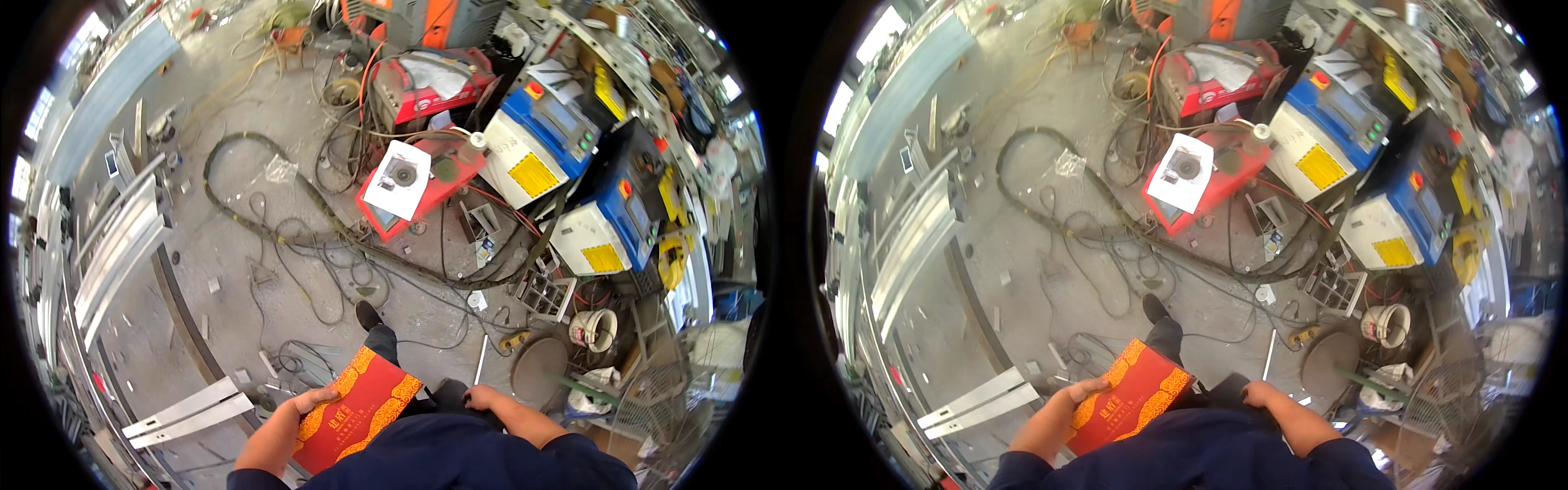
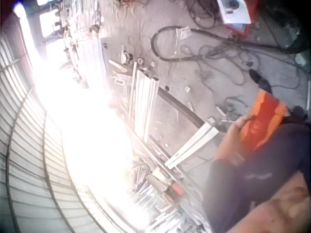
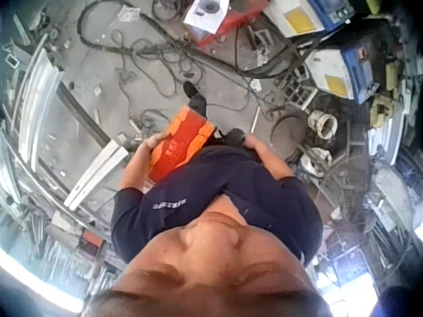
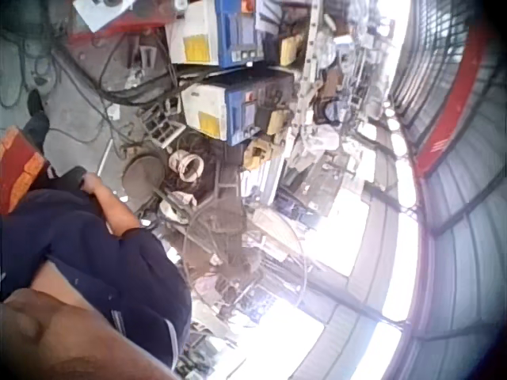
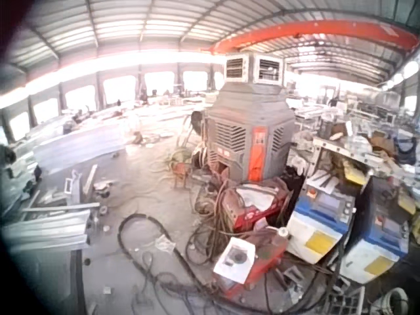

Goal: The person sits on the floor and packs small items into a cardboard box, then places the box into a larger red box. They write on the red box with a marker and move it to a pile. Finally, they pick up and move a long metal beam.

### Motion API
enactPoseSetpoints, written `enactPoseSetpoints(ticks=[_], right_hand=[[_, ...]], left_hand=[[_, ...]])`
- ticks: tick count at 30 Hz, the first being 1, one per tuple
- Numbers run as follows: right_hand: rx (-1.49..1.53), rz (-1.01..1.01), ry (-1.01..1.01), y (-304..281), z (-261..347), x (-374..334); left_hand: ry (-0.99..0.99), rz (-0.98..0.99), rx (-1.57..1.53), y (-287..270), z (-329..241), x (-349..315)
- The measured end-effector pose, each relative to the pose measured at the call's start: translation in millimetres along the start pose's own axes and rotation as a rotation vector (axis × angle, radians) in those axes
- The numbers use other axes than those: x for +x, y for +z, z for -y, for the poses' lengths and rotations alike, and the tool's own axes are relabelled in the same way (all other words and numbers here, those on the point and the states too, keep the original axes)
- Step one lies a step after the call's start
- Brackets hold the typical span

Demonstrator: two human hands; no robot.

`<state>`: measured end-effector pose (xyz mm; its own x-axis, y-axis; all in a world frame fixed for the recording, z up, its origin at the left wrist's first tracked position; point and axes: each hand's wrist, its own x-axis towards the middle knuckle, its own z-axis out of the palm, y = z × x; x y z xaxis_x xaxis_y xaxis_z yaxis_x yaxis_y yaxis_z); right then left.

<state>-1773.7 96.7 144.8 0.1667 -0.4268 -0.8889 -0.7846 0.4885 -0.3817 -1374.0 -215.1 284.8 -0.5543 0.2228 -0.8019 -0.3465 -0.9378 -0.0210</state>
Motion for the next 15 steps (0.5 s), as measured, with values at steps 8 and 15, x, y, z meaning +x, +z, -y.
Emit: enactPoseSetpoints(ticks=[8, 15], right_hand=[[0.533, 0.694, -0.165, -140.7, 70.0, -18.3], [0.449, 1.132, -0.054, -160.1, 62.9, 87.1]], left_hand=[[-0.021, 0.168, 0.01, -48.8, -65.6, 23.3], [0.03, 0.273, -0.016, -79.6, -120.5, 101.9]])
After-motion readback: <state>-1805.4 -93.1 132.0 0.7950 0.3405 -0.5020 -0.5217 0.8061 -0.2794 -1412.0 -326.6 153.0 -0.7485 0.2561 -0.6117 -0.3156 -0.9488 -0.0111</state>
